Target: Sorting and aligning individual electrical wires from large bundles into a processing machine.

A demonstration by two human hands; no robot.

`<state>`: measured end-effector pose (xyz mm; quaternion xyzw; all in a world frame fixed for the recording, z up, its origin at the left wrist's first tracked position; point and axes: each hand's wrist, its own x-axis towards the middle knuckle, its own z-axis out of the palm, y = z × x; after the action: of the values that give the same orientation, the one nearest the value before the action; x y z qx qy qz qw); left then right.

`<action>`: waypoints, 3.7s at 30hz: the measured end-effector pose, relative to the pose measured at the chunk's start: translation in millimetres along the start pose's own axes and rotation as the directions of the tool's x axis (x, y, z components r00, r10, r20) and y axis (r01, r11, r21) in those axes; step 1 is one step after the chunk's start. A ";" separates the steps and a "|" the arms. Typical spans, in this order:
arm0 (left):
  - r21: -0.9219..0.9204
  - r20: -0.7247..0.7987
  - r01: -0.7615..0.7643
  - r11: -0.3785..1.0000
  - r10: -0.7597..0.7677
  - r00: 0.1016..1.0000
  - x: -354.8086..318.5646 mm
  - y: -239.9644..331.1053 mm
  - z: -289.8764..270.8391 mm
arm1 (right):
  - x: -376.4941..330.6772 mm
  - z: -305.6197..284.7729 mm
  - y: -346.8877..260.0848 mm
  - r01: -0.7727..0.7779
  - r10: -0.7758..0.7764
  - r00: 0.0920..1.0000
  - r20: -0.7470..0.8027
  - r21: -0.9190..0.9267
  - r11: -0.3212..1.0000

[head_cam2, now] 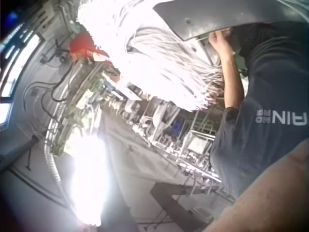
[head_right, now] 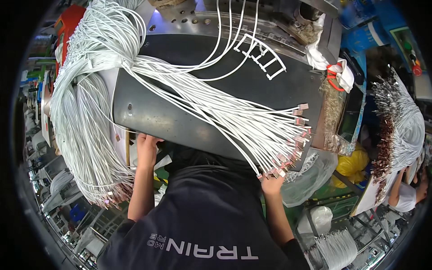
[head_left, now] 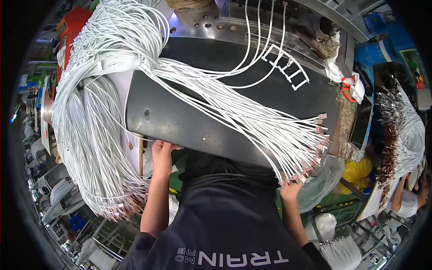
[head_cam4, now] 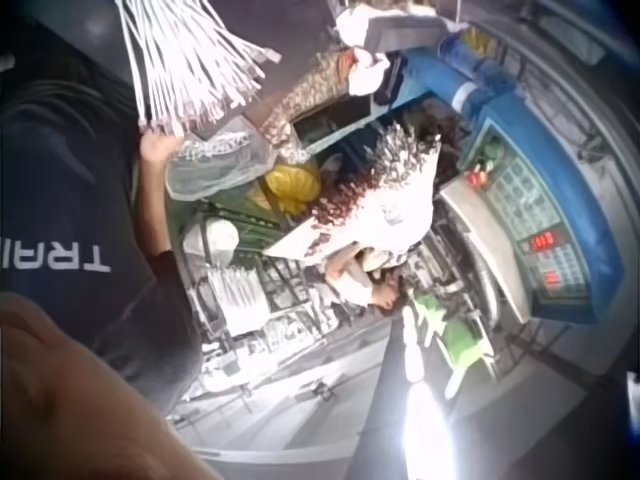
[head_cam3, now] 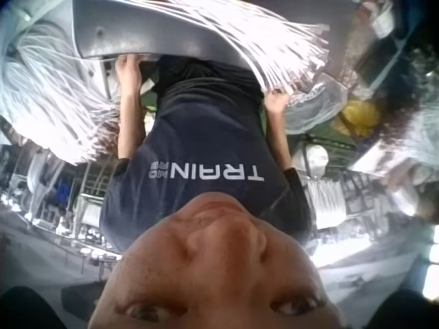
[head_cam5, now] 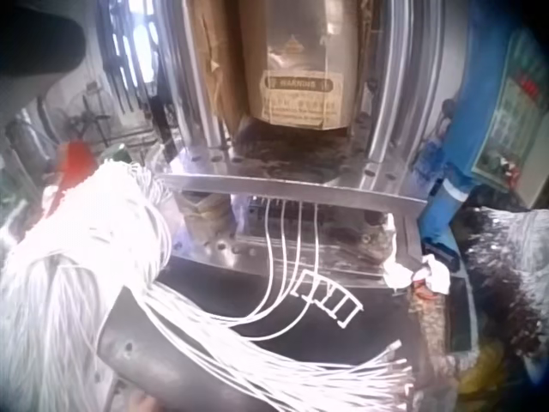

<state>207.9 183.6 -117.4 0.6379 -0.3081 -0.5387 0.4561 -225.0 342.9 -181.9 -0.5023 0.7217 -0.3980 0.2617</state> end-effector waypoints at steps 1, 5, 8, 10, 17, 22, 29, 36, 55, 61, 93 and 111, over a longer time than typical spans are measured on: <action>0.004 0.002 -0.007 1.000 0.007 1.000 3.1 -2.7 -0.5 | -0.3 4.1 2.6 -0.073 0.073 0.997 0.008 0.061 0.995; -0.074 -0.061 0.032 0.997 -0.037 0.997 -4.1 -13.6 1.3 | 14.6 -15.0 -5.4 0.045 -0.029 0.985 0.170 -0.094 0.995; 0.051 -0.152 0.032 0.998 -0.024 0.988 9.1 -27.6 1.9 | 17.2 -33.7 -36.1 -0.082 0.098 0.949 0.301 -0.066 0.994; 0.075 -0.204 0.063 0.995 -0.046 0.978 8.3 -37.8 -18.5 | 43.6 -30.6 -86.8 -0.515 0.476 0.767 0.430 -0.030 0.857; -0.060 -0.210 0.031 0.998 -0.043 0.977 22.2 -40.7 -26.3 | 57.8 -19.8 -83.1 -0.212 0.237 0.902 0.360 -0.110 0.971; -0.011 -0.139 0.023 1.000 -0.024 0.990 25.6 -43.3 -25.2 | 62.9 -16.9 -77.7 -0.242 0.216 0.939 0.266 0.067 0.968; 0.345 0.100 -0.253 0.904 0.232 0.968 -33.2 -26.0 43.4 | 91.8 -56.9 -125.7 -0.299 0.369 0.776 0.511 -0.217 0.929; 0.114 0.719 -0.904 0.412 0.594 0.361 -65.1 99.0 137.0 | 162.1 -167.8 -147.2 -0.183 0.034 0.911 0.412 0.329 0.926; 0.425 0.903 -0.899 -0.107 0.111 0.414 50.7 226.5 130.4 | 119.7 -253.6 -30.6 -0.423 0.210 0.862 0.461 0.425 0.800; 0.666 0.675 -0.706 0.242 0.206 0.708 95.1 236.8 114.7 | 54.0 -163.3 159.6 -0.456 0.287 0.841 -0.458 -0.318 0.831; 0.451 0.691 -0.862 0.233 0.521 0.502 61.3 212.3 158.9 | 246.4 -41.8 -253.3 0.463 -0.511 0.834 0.209 -0.769 0.440; 0.435 0.834 -0.856 0.279 0.232 0.500 60.2 196.8 181.0 | 246.3 -4.0 -232.9 0.549 -0.411 0.795 0.445 -0.241 0.800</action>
<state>65.9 7.6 37.3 0.3844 -0.8670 -0.2886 0.1314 -196.1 72.7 20.8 -0.7762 0.5644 -0.2112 0.1854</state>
